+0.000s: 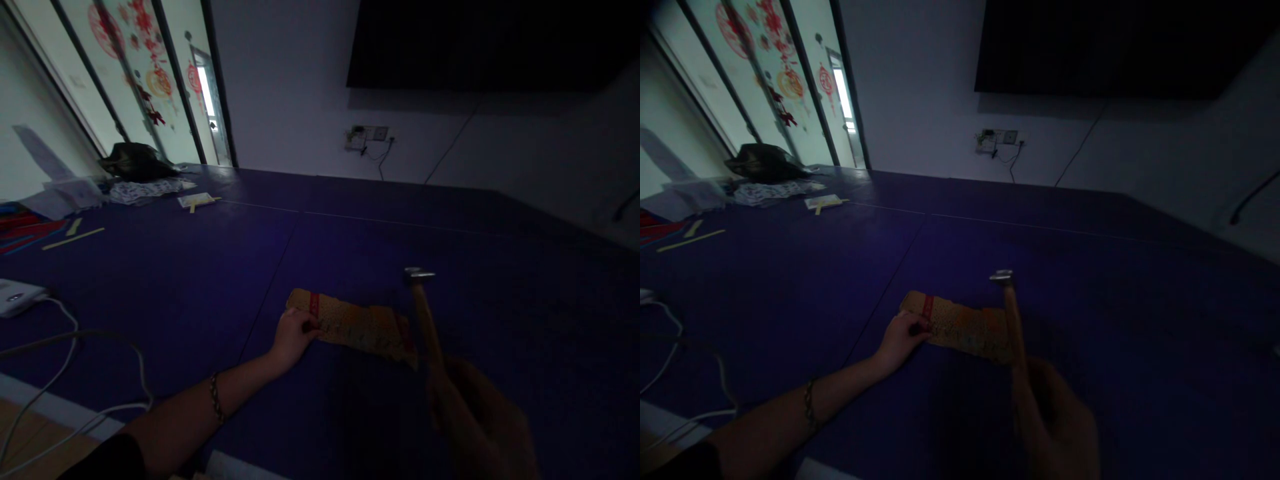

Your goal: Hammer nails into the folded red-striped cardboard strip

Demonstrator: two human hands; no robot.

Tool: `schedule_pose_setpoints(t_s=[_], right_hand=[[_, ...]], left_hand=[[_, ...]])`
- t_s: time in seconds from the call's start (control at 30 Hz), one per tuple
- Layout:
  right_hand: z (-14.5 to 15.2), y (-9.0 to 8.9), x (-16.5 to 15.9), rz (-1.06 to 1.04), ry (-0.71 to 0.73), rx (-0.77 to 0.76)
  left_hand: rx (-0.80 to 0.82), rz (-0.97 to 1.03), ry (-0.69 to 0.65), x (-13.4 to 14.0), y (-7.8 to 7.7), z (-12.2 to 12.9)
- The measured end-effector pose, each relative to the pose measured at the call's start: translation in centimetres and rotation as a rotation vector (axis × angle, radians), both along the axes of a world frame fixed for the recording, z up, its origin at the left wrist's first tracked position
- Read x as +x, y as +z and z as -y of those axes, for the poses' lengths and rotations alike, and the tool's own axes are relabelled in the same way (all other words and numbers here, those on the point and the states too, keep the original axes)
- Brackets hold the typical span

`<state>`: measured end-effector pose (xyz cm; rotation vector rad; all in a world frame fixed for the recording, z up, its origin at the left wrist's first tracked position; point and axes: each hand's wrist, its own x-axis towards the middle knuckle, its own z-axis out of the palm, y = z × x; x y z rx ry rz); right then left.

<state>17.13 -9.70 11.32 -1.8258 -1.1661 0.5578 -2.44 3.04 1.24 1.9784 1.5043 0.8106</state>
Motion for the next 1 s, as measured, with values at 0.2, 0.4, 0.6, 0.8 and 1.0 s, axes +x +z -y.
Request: schedule_pose_setpoints(t_s=[0.2,0.4,0.6,0.8,1.0], right_hand=[[-5.0,-1.0,10.3,-0.168,-0.047,-0.050],[-6.9,-5.3,17.1,0.225,-0.136,-0.197],[-6.7,-6.8,19.1,0.649,-0.047,-0.435],[-6.4,-7.1,19.9,0.703,0.017,-0.575],[-6.4,-7.5,20.3,0.753,0.048,-0.606]], left_hand=[[0.008,0.028,-0.018,-0.2,0.2,0.1],[0.000,0.027,-0.040,-0.5,0.5,0.2],[0.024,-0.030,-0.047,-0.8,0.9,0.4],[0.017,-0.038,-0.063,-1.1,1.1,0.5],[0.024,-0.038,-0.078,-1.1,0.9,0.4]])
